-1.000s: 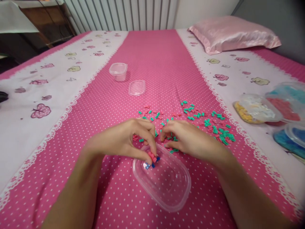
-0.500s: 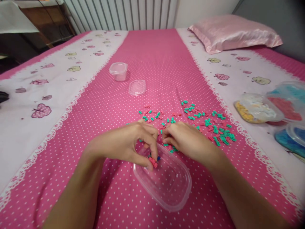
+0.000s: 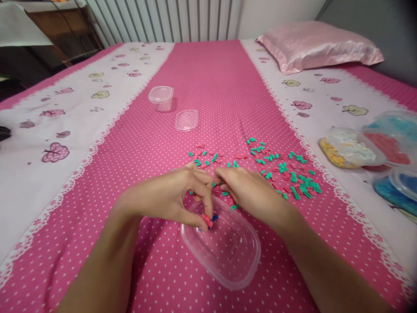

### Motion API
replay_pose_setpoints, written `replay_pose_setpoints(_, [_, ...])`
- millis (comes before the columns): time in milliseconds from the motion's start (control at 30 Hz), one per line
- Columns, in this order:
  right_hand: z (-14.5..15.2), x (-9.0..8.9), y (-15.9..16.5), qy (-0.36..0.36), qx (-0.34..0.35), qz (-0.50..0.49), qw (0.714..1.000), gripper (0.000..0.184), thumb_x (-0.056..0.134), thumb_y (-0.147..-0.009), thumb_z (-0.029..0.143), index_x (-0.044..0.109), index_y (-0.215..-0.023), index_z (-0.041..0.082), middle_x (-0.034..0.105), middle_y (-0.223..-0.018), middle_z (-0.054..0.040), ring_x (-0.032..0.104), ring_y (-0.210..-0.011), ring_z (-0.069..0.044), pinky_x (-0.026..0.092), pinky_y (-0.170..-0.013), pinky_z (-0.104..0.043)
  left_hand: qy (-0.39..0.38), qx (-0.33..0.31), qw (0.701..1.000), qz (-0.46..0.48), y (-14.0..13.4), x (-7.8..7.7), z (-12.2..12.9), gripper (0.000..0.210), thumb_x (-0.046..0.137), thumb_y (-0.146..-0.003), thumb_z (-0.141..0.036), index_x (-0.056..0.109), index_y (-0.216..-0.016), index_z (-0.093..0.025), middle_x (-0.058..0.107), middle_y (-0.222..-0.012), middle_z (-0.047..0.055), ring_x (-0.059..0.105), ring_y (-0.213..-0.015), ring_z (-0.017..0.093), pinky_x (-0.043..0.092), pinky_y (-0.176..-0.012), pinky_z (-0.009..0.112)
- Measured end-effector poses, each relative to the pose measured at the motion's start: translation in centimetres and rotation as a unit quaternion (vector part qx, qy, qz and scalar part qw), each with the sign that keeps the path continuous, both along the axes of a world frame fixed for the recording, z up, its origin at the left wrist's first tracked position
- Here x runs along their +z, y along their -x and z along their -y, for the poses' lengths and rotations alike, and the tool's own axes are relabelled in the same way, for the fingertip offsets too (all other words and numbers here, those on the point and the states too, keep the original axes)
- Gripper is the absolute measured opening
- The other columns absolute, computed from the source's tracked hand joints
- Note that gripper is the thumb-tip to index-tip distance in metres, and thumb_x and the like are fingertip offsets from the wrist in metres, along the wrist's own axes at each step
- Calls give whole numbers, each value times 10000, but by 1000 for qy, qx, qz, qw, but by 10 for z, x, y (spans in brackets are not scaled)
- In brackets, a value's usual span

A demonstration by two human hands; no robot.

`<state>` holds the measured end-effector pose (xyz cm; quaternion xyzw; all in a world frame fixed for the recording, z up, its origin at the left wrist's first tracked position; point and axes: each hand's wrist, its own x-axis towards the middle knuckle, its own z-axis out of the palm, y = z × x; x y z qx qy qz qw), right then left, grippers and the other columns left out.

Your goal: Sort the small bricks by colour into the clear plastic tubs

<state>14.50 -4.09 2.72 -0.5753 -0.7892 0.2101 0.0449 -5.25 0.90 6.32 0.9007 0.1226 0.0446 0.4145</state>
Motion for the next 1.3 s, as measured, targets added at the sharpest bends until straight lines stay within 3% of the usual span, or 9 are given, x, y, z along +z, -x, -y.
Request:
replay_pose_setpoints(233, [-3,-2,2,-8,2,-8,1000,163,541,-876,78,619,-785,189,657,-840,-47,535,-710,-149,276,-596,-289,-3,-6,1000,8,0,0,0,58,797,-801,-261,770,-836,-222,640,-705,-14,560,-701,114,439,-698,240])
replay_pose_setpoints(433, [-6,5,-19,44,54,-180,981,131,619,-812,84,640,-786,211,673,-730,25,598,-683,-121,375,-633,-243,-1,16,1000,2,2,1,0,93,762,-833,-303,769,-838,-210,699,-756,14,598,-718,130,466,-713,257])
replay_pose_setpoints(567, [0,19,-22,87,92,-233,964,153,649,-748,63,649,-737,215,666,-682,51,602,-631,-106,391,-586,-219,-20,21,999,29,4,0,-3,101,761,-837,-292,746,-826,-193,705,-771,13,606,-742,126,456,-733,253])
replay_pose_setpoints(800, [3,25,-19,49,64,-249,965,102,683,-805,119,678,-798,220,704,-740,37,641,-679,-116,433,-626,-225,-62,54,996,37,9,-1,-6,174,753,-842,-352,732,-810,-182,645,-708,-8,552,-679,112,415,-679,249])
replay_pose_setpoints(1000, [15,28,-7,70,60,-273,958,119,718,-787,131,688,-821,241,715,-755,44,655,-680,-114,437,-600,-219,-67,67,994,50,10,-1,-7,180,754,-838,-341,714,-781,-174,633,-687,-14,553,-671,108,423,-680,245])
replay_pose_setpoints(1300, [16,24,3,31,32,-300,953,144,742,-774,134,619,-790,207,665,-677,72,618,-600,-73,422,-542,-173,-28,49,995,79,6,0,-7,136,772,-828,-286,700,-825,-171,693,-780,-1,606,-728,110,463,-704,225])
